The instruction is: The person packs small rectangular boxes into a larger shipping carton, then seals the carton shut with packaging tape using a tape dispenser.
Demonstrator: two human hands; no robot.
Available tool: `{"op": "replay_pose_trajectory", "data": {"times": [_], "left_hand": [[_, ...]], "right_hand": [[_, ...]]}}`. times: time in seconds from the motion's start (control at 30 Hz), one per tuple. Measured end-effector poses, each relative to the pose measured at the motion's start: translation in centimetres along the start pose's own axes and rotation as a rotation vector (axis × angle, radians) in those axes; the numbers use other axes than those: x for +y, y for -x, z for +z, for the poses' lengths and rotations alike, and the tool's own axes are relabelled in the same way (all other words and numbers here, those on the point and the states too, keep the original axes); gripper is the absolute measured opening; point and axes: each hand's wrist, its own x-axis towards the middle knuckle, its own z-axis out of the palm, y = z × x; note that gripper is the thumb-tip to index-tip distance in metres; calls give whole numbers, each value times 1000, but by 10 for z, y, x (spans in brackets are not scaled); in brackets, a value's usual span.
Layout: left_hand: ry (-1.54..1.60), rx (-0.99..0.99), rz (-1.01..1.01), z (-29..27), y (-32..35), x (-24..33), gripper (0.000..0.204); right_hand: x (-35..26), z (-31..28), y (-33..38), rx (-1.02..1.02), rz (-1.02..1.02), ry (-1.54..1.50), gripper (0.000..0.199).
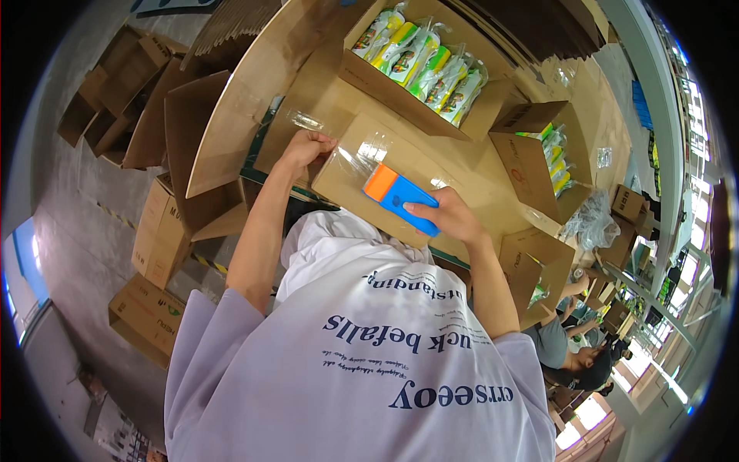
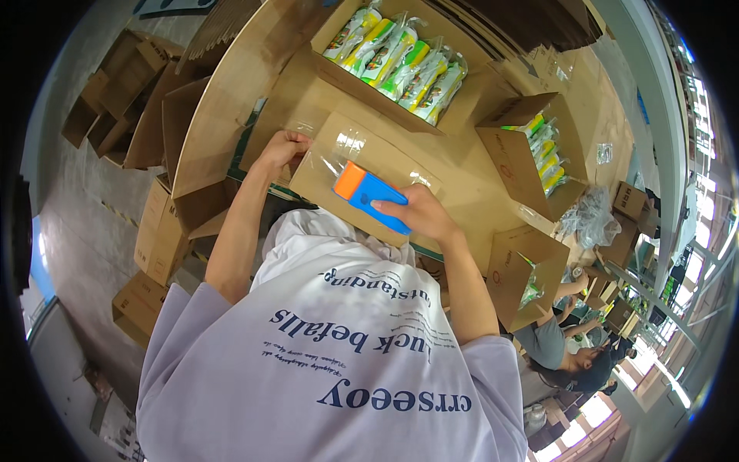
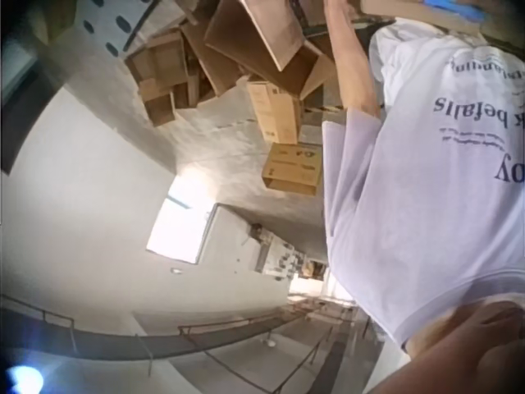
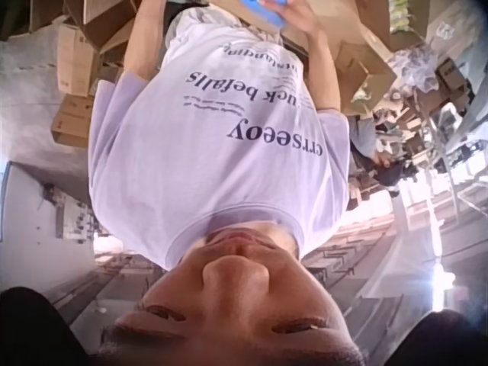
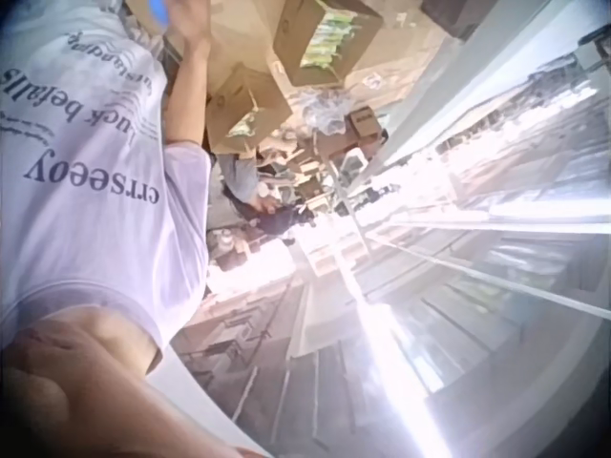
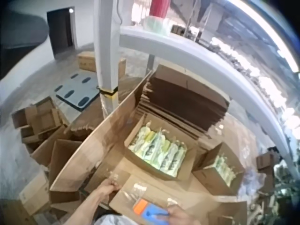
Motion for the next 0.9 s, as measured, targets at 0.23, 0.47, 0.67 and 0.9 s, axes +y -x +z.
{"op": "replay_pose_trajectory", "data": {"times": [0.23,0.47,0.67,0.9], "left_hand": [[-445,521,188,18,19,-6,50],[-517,733,522,-3,3,-34,37],[-69,351,319,11,32,19,27],[130,417,491,14,28,29,46]], "right_hand": [[3,1,0,-2,-31,-4,45],[7,-2,-1,-36,-121,-8,46],[9,-3,-2,-38,-205,7,47],[33,-5,-20,-13,-259,4,49]]}}
